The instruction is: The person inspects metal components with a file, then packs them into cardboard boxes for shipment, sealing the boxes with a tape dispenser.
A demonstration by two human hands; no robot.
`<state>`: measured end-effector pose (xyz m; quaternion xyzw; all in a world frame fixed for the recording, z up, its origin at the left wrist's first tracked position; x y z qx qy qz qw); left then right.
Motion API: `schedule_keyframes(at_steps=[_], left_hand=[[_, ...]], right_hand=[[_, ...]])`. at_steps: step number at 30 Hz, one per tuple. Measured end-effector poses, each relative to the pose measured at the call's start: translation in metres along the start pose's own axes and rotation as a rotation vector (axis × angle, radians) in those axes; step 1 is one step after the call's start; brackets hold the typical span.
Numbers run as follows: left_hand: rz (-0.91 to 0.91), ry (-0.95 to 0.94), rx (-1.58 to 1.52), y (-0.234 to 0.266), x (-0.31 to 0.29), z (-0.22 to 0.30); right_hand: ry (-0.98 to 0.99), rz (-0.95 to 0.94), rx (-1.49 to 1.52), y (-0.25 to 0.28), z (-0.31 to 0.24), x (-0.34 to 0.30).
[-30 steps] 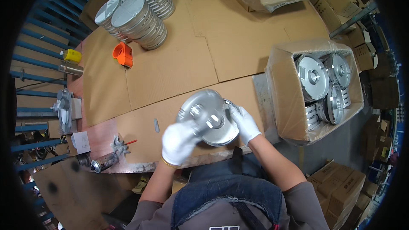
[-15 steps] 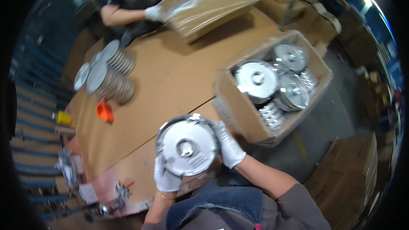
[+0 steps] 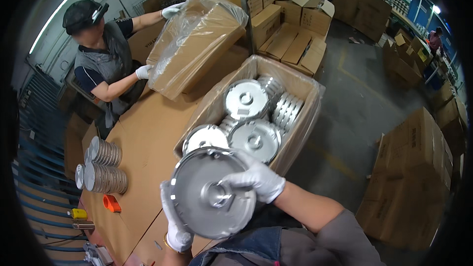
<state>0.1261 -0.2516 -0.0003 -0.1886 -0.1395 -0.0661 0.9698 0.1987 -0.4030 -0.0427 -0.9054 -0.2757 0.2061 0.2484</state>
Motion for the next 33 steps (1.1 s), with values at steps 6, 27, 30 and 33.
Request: schedule_keyframes(at_steps=[6,27,30,33], left_hand=[[0.044,0.328,0.264,-0.032,0.073,-0.07],[-0.196,0.288,0.817,-0.063,0.178,-0.123],[-0.228,0.249,0.869,-0.066,0.196,-0.125],[-0.377,0.044,1.027,-0.09,0.239,-0.123]], right_hand=[[0.303,0.308,-0.153,0.164,-0.116,-0.022],[-0.128,0.031,-1.27,0.266,-0.171,0.063],[-0.196,0.115,-1.429,0.275,-0.174,0.056],[-0.339,0.147,-1.579,0.29,-0.167,0.054]])
Point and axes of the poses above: each hand's wrist, its own x-axis towards the middle knuckle, its own y-axis out of the back of the hand, z = x × y, the point moved 9 cm from there along x, towards the middle knuckle, and after that the axes turned 10 degrees about -x, right-handed, at the moved point
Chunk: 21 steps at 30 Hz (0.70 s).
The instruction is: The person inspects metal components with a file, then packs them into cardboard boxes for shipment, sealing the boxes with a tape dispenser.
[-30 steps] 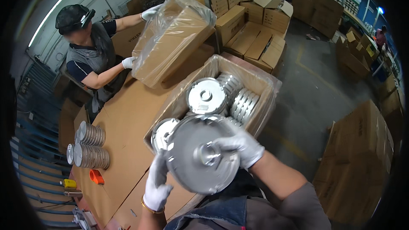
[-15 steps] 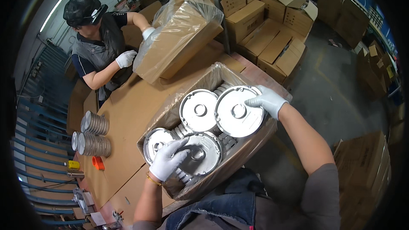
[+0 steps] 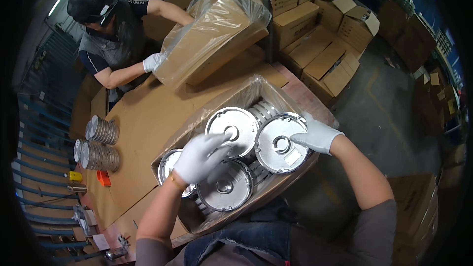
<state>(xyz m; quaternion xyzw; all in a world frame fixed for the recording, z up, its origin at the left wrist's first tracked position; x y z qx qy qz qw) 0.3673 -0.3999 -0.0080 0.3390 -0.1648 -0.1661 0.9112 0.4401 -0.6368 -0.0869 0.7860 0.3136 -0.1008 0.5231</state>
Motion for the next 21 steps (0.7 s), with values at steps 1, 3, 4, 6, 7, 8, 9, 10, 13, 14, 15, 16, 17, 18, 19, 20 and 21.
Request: schedule_keyframes(at_steps=[1,3,4,6,7,8,9,10,13,14,15,16,17,18,19,20,21], left_hand=[[0.068,-0.103,0.032,-0.003,0.015,0.004],[0.025,-0.188,0.044,-0.018,0.052,-0.005],[0.057,-0.271,0.093,-0.024,0.067,-0.008],[-0.238,-0.068,0.18,-0.056,0.102,-0.036],[-0.236,-0.068,0.174,-0.063,0.115,-0.039],[-0.388,0.09,0.249,-0.082,0.12,-0.065],[-0.547,0.238,0.319,-0.095,0.118,-0.08],[-0.549,0.238,0.314,-0.097,0.12,-0.082],[-0.581,0.295,0.367,-0.099,0.12,-0.077],[-0.566,0.27,0.371,-0.099,0.121,-0.075],[-0.549,0.246,0.376,-0.098,0.12,-0.074],[-0.527,0.21,0.329,-0.095,0.118,-0.071],[-0.532,0.205,0.325,-0.094,0.116,-0.075],[-0.512,0.208,0.318,-0.092,0.115,-0.079],[-0.49,0.212,0.312,-0.09,0.116,-0.081],[-0.522,0.241,0.32,-0.088,0.114,-0.081],[-0.517,0.251,0.314,-0.086,0.11,-0.08]], right_hand=[[0.001,0.065,0.003,0.003,0.0,-0.001],[0.015,0.195,0.013,0.008,-0.003,-0.003],[0.023,0.189,0.009,0.002,-0.006,-0.001],[0.022,0.327,0.08,0.006,-0.007,-0.006],[0.019,0.323,0.075,0.007,-0.015,-0.011],[-0.098,0.338,-0.126,0.013,-0.025,-0.017],[-0.229,0.353,-0.326,0.017,-0.023,-0.025],[-0.168,0.565,-0.496,0.023,-0.029,-0.032],[-0.214,0.48,-0.489,0.013,-0.011,-0.025],[-0.218,0.478,-0.491,0.01,-0.006,-0.021],[-0.193,0.491,-0.514,0.005,-0.004,-0.015],[-0.167,0.504,-0.537,0.002,-0.003,-0.01],[-0.176,0.501,-0.538,-0.003,-0.001,-0.006],[-0.151,0.573,-0.523,-0.001,-0.006,-0.003],[-0.125,0.645,-0.509,0.004,-0.011,-0.003],[-0.214,0.584,-0.525,0.003,-0.006,0.002],[-0.205,0.577,-0.53,0.003,-0.006,0.002]])
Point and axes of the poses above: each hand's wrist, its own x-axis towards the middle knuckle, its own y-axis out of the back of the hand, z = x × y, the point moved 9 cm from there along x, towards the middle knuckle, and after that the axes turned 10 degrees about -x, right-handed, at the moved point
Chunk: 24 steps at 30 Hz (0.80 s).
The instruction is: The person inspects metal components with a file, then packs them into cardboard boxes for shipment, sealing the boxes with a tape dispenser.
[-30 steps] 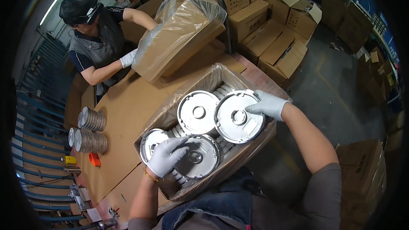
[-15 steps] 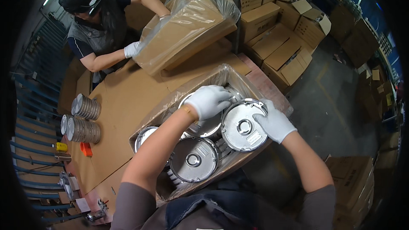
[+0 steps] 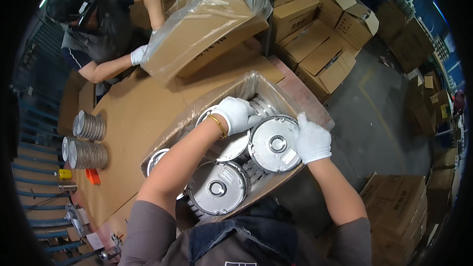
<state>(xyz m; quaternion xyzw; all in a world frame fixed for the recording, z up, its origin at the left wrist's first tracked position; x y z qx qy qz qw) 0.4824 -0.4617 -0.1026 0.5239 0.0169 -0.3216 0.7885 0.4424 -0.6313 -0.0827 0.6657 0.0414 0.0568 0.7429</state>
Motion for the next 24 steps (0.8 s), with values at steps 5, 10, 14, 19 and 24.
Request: schedule_keyframes(at_steps=[5,10,14,19,24], left_hand=[[0.432,-0.448,-0.177,0.046,-0.087,0.032],[0.332,-0.474,-0.037,-0.017,-0.183,0.064],[0.353,-0.304,0.098,-0.059,-0.206,0.052],[0.418,-0.362,0.024,-0.058,-0.201,0.056],[0.525,-0.364,-0.059,-0.065,-0.197,0.064]], right_hand=[[0.059,0.208,0.1,0.055,-0.011,-0.01],[0.771,0.076,0.213,0.048,-0.108,-0.055],[0.804,0.082,0.128,0.03,-0.1,-0.046],[0.852,0.11,0.13,0.038,-0.107,-0.05],[0.875,0.229,0.203,0.036,-0.109,-0.066]])
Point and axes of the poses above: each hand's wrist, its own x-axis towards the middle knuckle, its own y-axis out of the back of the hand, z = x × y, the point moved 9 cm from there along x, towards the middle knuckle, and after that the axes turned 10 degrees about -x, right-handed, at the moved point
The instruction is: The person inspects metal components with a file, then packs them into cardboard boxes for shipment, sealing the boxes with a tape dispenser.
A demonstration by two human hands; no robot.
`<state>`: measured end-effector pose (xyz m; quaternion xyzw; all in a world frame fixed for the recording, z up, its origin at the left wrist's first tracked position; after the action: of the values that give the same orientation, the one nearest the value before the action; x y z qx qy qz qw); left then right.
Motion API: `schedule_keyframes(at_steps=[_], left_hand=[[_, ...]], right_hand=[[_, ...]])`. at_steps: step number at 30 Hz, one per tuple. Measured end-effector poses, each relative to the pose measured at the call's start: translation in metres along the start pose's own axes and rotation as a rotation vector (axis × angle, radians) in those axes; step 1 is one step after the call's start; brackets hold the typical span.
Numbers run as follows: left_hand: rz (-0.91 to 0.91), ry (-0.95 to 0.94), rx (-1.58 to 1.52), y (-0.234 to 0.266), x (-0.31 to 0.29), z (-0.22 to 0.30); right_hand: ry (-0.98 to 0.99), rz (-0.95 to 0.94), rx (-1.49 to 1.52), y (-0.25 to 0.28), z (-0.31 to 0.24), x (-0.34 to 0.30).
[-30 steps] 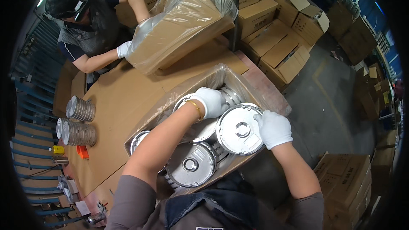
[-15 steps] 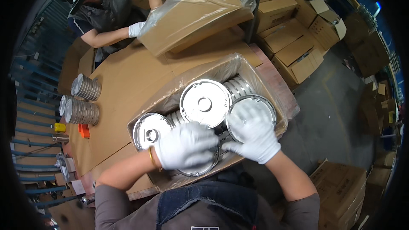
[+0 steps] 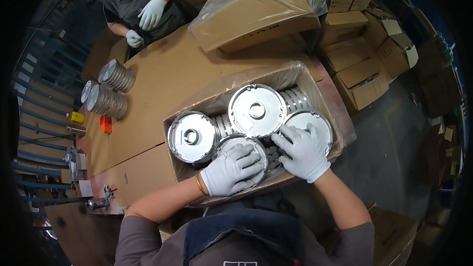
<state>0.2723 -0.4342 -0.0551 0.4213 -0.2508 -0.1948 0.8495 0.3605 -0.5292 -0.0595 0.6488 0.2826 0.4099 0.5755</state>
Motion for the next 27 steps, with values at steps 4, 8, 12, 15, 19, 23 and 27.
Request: schedule_keyframes(at_steps=[4,8,12,15,19,23,27], left_hand=[[0.01,0.101,-0.01,-0.002,-0.006,0.0],[0.001,0.173,-0.016,-0.005,-0.007,-0.009],[0.02,0.221,-0.024,-0.008,-0.003,-0.014],[0.118,0.161,-0.031,0.002,-0.002,-0.008],[0.253,0.176,-0.098,0.047,-0.014,0.001],[0.911,0.635,0.185,0.097,-0.136,-0.028],[1.44,1.108,-1.052,-0.027,-0.289,-0.113]], right_hand=[[-0.022,0.018,0.129,0.0,0.004,-0.005],[-0.031,0.014,0.154,0.004,0.005,-0.002],[-0.054,0.055,0.125,0.009,0.0,0.002],[-0.067,0.088,0.184,0.009,0.008,0.006],[-0.096,0.261,0.311,0.02,0.027,-0.003],[-0.533,0.687,0.294,0.038,0.087,-0.079],[-0.96,0.524,0.466,-0.029,0.139,-0.142]])
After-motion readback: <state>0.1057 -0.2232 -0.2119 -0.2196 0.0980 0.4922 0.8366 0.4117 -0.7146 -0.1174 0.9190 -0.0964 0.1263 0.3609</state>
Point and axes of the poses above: each hand's wrist, its own x-axis towards the middle knuckle, its own y-axis out of the back of the hand, z = x × y, the point moved 9 cm from there along x, towards the middle knuckle, and after that the axes turned 10 degrees about -x, right-handed, at the moved point
